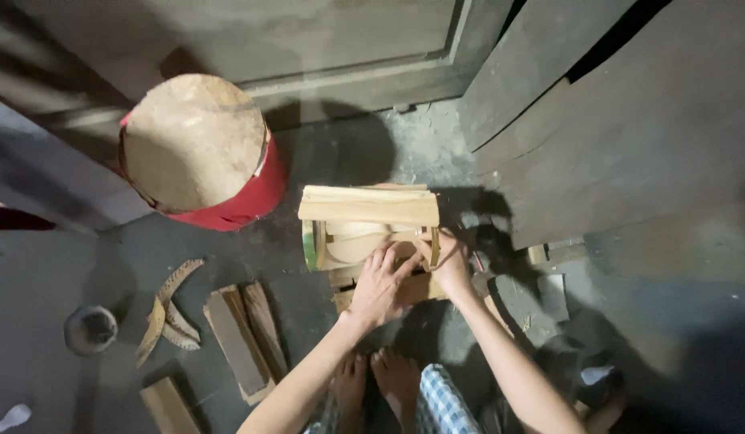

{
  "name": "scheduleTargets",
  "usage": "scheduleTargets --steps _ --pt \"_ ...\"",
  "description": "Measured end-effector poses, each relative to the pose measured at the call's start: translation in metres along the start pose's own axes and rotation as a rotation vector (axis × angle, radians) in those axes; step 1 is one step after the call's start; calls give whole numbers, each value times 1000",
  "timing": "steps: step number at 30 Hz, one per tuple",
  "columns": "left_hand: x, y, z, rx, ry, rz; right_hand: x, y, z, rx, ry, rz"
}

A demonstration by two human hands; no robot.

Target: Assembling a small wooden structure by hammering nails into wooden boards

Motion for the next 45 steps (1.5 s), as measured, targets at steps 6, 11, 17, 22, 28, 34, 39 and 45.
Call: scheduleTargets --steps 6,11,17,22,28,34,39,45 --pt "-2 -6 -8 -151 6 31 3 17 8 -10 16 -117" --pt "-44 4 -78 -609 43 68 4 25 11 -32 78 -239" --pt "-131 -106 -61 -723 -486 -219 3 27 12 -24 133 -349" --pt "-134 -191 -43 -724 51 -577 3 28 14 -46 163 -377" --pt "-64 -187 -24 -959 228 -859 3 32 17 -75 48 -161" --pt "-37 -161 -24 -1372 215 -839 -2 24 15 -44 51 -135" --pt "-32 -149 -25 -1271 261 -800 -5 9 13 -68 67 -128" --pt "-28 -154 -9 -1103 314 -729 -7 3 11 -54 79 -147"
Point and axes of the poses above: each hand's wrist, its own x-axis towards the middle knuckle, its own z-axis out of the palm, y = z × x, the point moved 1 cm from there along x, towards the middle knuckle, and after that the axes turned 6 degrees about -z, right-handed, at the moved point
